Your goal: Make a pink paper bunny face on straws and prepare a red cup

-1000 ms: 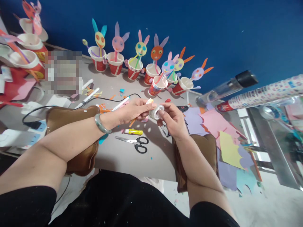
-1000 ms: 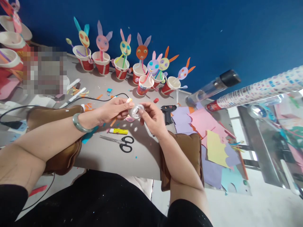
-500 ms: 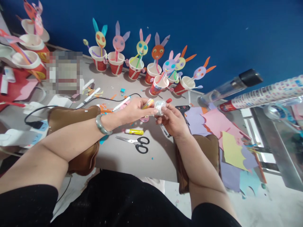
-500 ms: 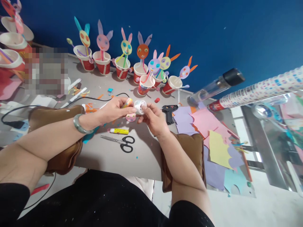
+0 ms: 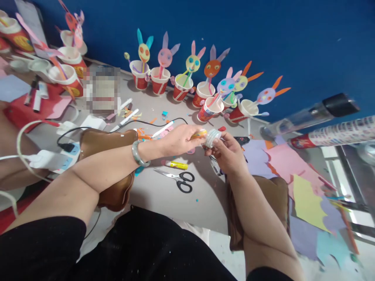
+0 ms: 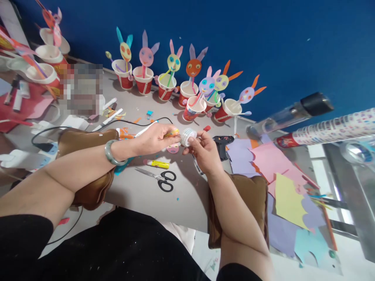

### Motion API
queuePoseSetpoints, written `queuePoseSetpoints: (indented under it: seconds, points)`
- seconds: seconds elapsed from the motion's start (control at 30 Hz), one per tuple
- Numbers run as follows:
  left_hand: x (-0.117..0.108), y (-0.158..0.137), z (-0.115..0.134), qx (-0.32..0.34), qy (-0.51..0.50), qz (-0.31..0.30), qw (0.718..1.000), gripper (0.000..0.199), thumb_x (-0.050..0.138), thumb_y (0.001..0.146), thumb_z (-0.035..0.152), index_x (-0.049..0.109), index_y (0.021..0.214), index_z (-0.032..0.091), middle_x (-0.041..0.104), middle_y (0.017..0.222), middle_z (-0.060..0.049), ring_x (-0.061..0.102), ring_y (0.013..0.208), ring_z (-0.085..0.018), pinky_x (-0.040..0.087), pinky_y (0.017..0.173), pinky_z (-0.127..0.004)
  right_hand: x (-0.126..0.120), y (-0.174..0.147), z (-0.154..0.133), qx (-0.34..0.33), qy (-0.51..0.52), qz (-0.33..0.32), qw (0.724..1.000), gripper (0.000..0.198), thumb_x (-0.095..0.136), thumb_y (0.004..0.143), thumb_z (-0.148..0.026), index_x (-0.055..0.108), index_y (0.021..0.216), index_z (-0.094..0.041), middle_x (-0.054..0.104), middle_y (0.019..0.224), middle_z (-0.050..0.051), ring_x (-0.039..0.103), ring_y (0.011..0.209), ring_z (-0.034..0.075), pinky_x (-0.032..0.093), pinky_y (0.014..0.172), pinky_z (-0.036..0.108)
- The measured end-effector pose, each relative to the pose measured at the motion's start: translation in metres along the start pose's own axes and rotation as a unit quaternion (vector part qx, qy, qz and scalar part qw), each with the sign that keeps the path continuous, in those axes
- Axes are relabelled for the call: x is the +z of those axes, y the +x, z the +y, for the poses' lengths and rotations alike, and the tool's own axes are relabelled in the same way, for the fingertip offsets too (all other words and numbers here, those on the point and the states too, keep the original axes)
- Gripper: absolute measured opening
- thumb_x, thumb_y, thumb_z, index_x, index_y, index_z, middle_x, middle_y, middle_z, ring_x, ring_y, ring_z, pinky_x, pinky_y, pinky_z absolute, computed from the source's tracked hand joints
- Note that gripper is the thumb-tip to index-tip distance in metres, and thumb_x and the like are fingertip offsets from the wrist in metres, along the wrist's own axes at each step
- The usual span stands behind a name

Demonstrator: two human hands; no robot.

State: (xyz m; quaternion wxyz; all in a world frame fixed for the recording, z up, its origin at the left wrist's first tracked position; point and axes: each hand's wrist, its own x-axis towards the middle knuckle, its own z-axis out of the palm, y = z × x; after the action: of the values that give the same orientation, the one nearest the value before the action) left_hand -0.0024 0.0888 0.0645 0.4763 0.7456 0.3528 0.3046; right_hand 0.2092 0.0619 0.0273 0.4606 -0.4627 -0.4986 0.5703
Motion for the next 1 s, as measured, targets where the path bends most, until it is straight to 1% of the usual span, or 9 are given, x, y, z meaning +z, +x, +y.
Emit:
queuePoseSetpoints:
  seconds: [0.1, 0.2, 0.33, 0.43, 0.57, 0.7, 0.83, 0.9, 1.0]
  points:
    - [-0.001, 0.0, 0.0, 0.017, 0.034, -0.005, 0.999, 0.023, 0.059, 0.093, 0.028, 0.048, 0.074, 0.02, 0.046, 0.057, 0.007, 0.04, 0.055, -0.009, 0.029, 0.057, -0.026, 0.0, 0.0, 0.001, -0.002, 0.004, -0.003, 1.0, 0.049, 0.089, 0.073, -0.058, 0.056, 0.091, -0.026, 0.069, 0.066, -0.006, 0.062, 0.045, 0.012, 0.055, 0.051, 0.027]
    - [-0.001, 0.0, 0.0, 0.029, 0.065, -0.001, 0.997, 0.024, 0.058, 0.093, 0.026, 0.044, 0.074, 0.021, 0.044, 0.055, 0.007, 0.039, 0.056, -0.01, 0.029, 0.06, -0.026, -0.001, 0.0, 0.002, -0.004, 0.002, -0.004, 1.0, 0.048, 0.088, 0.074, -0.057, 0.056, 0.091, -0.026, 0.07, 0.067, -0.006, 0.064, 0.047, 0.013, 0.056, 0.052, 0.027]
    - [-0.001, 0.0, -0.001, 0.034, 0.076, 0.013, 0.996, 0.026, 0.057, 0.093, 0.025, 0.041, 0.073, 0.022, 0.039, 0.056, 0.008, 0.037, 0.057, -0.01, 0.027, 0.06, -0.028, -0.002, 0.0, 0.003, -0.009, -0.011, -0.003, 1.0, 0.046, 0.088, 0.076, -0.057, 0.056, 0.091, -0.027, 0.072, 0.071, -0.004, 0.066, 0.05, 0.015, 0.057, 0.052, 0.029]
    - [-0.001, 0.0, -0.002, 0.039, 0.066, 0.016, 0.997, 0.029, 0.057, 0.091, 0.023, 0.037, 0.071, 0.023, 0.039, 0.057, 0.008, 0.035, 0.057, -0.01, 0.027, 0.061, -0.028, -0.002, 0.0, 0.002, -0.007, -0.007, -0.003, 1.0, 0.048, 0.089, 0.074, -0.057, 0.057, 0.091, -0.027, 0.072, 0.07, -0.005, 0.068, 0.052, 0.015, 0.057, 0.052, 0.028]
    - [0.0, 0.001, -0.003, 0.03, 0.05, 0.021, 0.998, 0.031, 0.057, 0.086, 0.016, 0.034, 0.067, 0.023, 0.038, 0.059, 0.008, 0.034, 0.058, -0.01, 0.027, 0.061, -0.028, 0.0, 0.001, 0.002, -0.009, -0.003, 0.001, 1.0, 0.049, 0.091, 0.072, -0.057, 0.057, 0.089, -0.026, 0.071, 0.066, -0.006, 0.069, 0.052, 0.015, 0.057, 0.051, 0.028]
    - [0.0, 0.001, -0.005, 0.027, 0.043, 0.037, 0.998, 0.032, 0.056, 0.082, 0.014, 0.03, 0.065, 0.023, 0.035, 0.06, 0.008, 0.031, 0.059, -0.01, 0.026, 0.06, -0.028, 0.003, 0.001, 0.004, -0.017, -0.016, 0.016, 1.0, 0.051, 0.091, 0.07, -0.059, 0.056, 0.087, -0.026, 0.072, 0.069, -0.005, 0.067, 0.049, 0.015, 0.056, 0.049, 0.028]
    - [0.001, 0.0, -0.008, 0.019, 0.041, 0.053, 0.998, 0.027, 0.056, 0.079, 0.014, 0.034, 0.065, 0.022, 0.035, 0.061, 0.007, 0.032, 0.061, -0.01, 0.026, 0.06, -0.028, 0.004, 0.0, 0.006, -0.055, -0.042, 0.054, 0.996, 0.052, 0.091, 0.071, -0.058, 0.054, 0.086, -0.025, 0.069, 0.065, -0.007, 0.065, 0.047, 0.013, 0.055, 0.05, 0.026]
    - [0.001, 0.0, -0.01, 0.021, 0.01, 0.057, 0.998, 0.024, 0.055, 0.08, 0.015, 0.038, 0.066, 0.022, 0.036, 0.063, 0.006, 0.032, 0.061, -0.009, 0.027, 0.059, -0.028, 0.003, 0.0, 0.007, -0.062, -0.044, 0.073, 0.994, 0.052, 0.091, 0.071, -0.058, 0.053, 0.086, -0.025, 0.067, 0.064, -0.008, 0.066, 0.049, 0.013, 0.055, 0.052, 0.025]
    - [0.0, 0.002, -0.012, 0.019, -0.057, 0.062, 0.996, 0.022, 0.055, 0.084, 0.019, 0.042, 0.067, 0.021, 0.038, 0.063, 0.006, 0.034, 0.06, -0.008, 0.029, 0.058, -0.026, 0.001, 0.002, 0.008, -0.051, -0.04, 0.083, 0.994, 0.055, 0.09, 0.069, -0.061, 0.052, 0.087, -0.025, 0.068, 0.066, -0.008, 0.065, 0.048, 0.012, 0.054, 0.05, 0.025]
